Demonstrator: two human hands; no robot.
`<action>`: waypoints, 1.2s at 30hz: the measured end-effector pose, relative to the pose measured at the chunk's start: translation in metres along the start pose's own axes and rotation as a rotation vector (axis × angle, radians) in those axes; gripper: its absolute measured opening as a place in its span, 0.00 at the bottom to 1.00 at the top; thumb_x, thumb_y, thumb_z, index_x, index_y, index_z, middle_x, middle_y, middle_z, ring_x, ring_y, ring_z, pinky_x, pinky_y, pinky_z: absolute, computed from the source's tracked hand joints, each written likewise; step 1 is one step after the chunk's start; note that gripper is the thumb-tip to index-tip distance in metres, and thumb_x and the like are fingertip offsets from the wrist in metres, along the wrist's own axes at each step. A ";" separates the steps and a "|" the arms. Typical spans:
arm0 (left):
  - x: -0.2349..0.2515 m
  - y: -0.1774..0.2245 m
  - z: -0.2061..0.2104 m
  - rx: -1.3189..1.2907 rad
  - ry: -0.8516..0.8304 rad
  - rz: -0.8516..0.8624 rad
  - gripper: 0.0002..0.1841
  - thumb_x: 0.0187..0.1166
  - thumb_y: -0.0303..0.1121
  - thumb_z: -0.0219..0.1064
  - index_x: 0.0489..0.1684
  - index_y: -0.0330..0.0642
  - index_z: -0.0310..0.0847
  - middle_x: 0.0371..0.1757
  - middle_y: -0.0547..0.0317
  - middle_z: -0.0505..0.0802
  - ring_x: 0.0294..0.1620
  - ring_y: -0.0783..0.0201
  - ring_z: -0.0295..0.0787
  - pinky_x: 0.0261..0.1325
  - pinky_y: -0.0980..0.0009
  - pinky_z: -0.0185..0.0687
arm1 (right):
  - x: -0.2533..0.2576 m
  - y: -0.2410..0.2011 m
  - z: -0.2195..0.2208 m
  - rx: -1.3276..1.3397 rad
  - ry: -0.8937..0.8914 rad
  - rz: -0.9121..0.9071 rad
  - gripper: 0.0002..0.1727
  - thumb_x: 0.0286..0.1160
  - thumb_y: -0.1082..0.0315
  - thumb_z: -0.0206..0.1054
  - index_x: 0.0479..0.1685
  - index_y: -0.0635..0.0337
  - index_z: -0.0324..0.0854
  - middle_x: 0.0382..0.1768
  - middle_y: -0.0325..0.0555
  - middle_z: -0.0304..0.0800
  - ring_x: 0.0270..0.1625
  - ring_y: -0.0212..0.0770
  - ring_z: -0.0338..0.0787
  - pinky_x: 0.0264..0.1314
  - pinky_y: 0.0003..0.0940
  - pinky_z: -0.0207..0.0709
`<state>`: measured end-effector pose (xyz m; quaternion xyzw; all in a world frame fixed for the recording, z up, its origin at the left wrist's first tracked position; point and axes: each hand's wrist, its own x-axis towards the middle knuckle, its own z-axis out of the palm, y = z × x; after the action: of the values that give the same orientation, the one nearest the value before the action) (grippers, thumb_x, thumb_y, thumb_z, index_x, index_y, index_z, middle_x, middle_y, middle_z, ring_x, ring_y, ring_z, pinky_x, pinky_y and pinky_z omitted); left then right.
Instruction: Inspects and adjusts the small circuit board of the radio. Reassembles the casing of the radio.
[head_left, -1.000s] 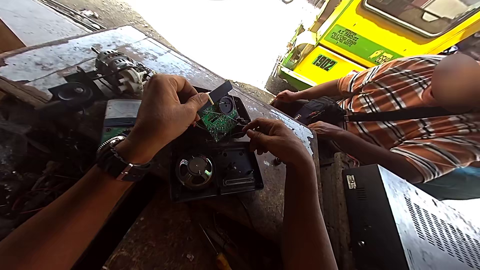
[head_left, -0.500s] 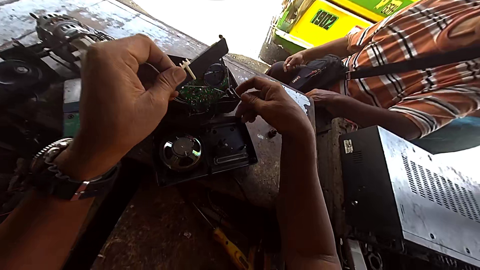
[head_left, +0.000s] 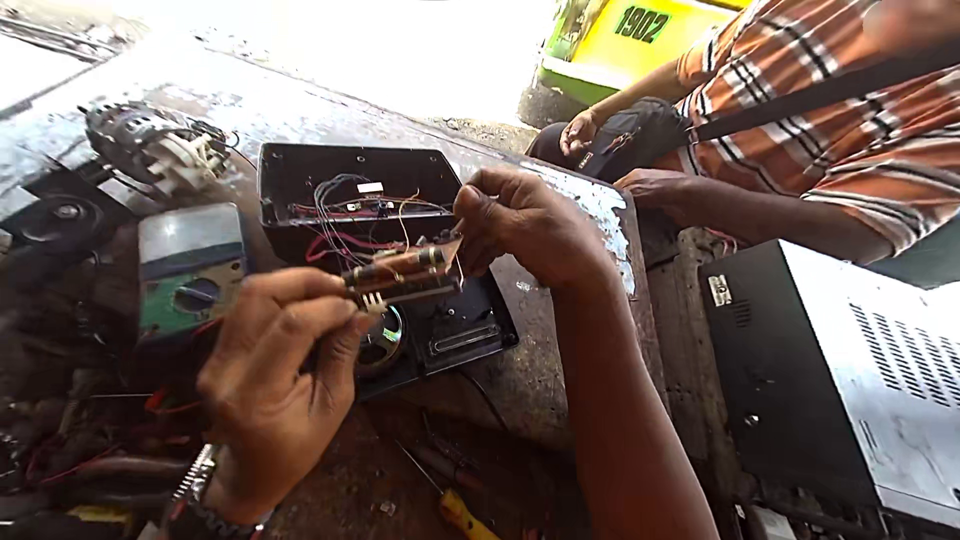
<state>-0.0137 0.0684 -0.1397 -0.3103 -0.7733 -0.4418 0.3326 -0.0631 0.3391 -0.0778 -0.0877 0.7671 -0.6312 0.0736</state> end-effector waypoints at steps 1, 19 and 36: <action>-0.008 0.001 0.005 -0.008 0.024 -0.008 0.06 0.81 0.35 0.71 0.45 0.43 0.87 0.59 0.55 0.88 0.60 0.64 0.86 0.60 0.68 0.86 | 0.000 0.001 -0.002 0.004 -0.006 -0.004 0.13 0.95 0.65 0.51 0.51 0.65 0.75 0.31 0.53 0.93 0.26 0.44 0.95 0.29 0.39 0.94; -0.063 0.005 0.057 -0.120 -0.015 0.138 0.07 0.80 0.27 0.71 0.51 0.39 0.83 0.67 0.51 0.83 0.74 0.61 0.81 0.76 0.67 0.82 | 0.006 0.019 -0.022 -0.370 0.366 -0.227 0.06 0.80 0.67 0.71 0.43 0.60 0.88 0.32 0.40 0.93 0.29 0.29 0.90 0.32 0.25 0.86; -0.063 0.014 0.053 -0.045 -0.183 0.165 0.08 0.84 0.32 0.68 0.45 0.36 0.87 0.55 0.41 0.92 0.65 0.50 0.90 0.73 0.63 0.84 | 0.007 0.028 -0.012 -0.708 0.391 -0.064 0.09 0.87 0.69 0.63 0.51 0.54 0.89 0.36 0.41 0.94 0.31 0.36 0.92 0.36 0.34 0.88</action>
<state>0.0211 0.1091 -0.2035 -0.4194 -0.7621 -0.3999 0.2888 -0.0742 0.3544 -0.1031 -0.0100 0.9335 -0.3348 -0.1280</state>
